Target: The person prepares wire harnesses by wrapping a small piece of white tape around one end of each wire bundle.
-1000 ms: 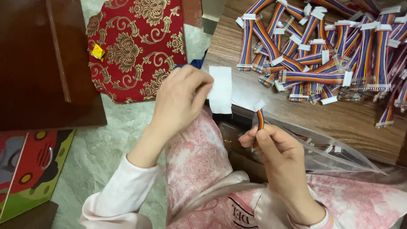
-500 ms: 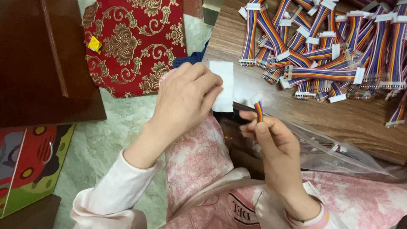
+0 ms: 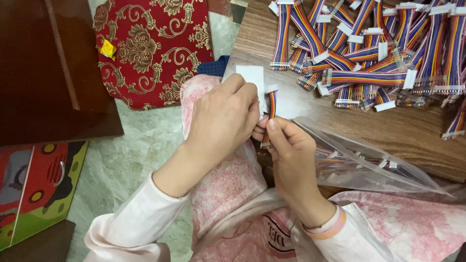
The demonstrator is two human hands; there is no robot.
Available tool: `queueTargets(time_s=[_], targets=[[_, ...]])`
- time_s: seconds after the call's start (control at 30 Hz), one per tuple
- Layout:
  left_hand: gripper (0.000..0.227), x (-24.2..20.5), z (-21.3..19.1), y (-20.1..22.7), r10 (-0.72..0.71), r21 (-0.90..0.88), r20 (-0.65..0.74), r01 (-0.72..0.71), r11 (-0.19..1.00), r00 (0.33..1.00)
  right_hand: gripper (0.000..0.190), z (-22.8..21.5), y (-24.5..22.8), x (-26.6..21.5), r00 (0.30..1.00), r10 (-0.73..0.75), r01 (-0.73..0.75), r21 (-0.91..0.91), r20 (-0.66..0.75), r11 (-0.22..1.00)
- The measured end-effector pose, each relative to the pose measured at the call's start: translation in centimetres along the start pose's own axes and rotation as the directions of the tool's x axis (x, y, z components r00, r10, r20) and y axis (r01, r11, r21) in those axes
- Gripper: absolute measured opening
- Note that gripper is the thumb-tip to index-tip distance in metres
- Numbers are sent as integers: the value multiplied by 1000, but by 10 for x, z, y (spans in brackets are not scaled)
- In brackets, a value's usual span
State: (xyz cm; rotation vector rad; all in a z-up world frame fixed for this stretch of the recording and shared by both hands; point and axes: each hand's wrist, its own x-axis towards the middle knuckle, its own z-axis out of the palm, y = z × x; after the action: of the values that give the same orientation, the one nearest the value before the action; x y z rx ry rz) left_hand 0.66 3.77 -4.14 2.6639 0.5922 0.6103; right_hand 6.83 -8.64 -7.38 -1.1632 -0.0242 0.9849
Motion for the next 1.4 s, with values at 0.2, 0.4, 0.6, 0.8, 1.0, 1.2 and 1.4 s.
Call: queueTargets(time_s=[0.2,0.4,0.6,0.8,1.0,1.2,1.4], targets=[[8,-2,14,-5,5,64,0,-4,998,1000,18,10,8,2,987,-51,55,25,-152,998],[1,-3,0,-18,3,128,-37,1,992,999,18,6,12,2,984,-46,60,80,-172,995],[7,-14,-2,2,83,185,-20,-78,980,996,18,5,18,2,988,-72,81,59,-138,995],[8,-6,12,11,239,510,16,-213,833,971,19,-4,29,5,988,-66,77,73,-138,994],[7,8,12,9,333,537,144,-357,765,932,18,-4,26,6,990,-54,68,104,-132,992],[8,-2,17,-6,257,442,0,-230,867,966,18,0,19,5,990,-28,45,128,-135,991],[3,-11,5,-10,62,59,-168,-53,997,984,19,2,16,4,990,-40,59,136,-134,989]])
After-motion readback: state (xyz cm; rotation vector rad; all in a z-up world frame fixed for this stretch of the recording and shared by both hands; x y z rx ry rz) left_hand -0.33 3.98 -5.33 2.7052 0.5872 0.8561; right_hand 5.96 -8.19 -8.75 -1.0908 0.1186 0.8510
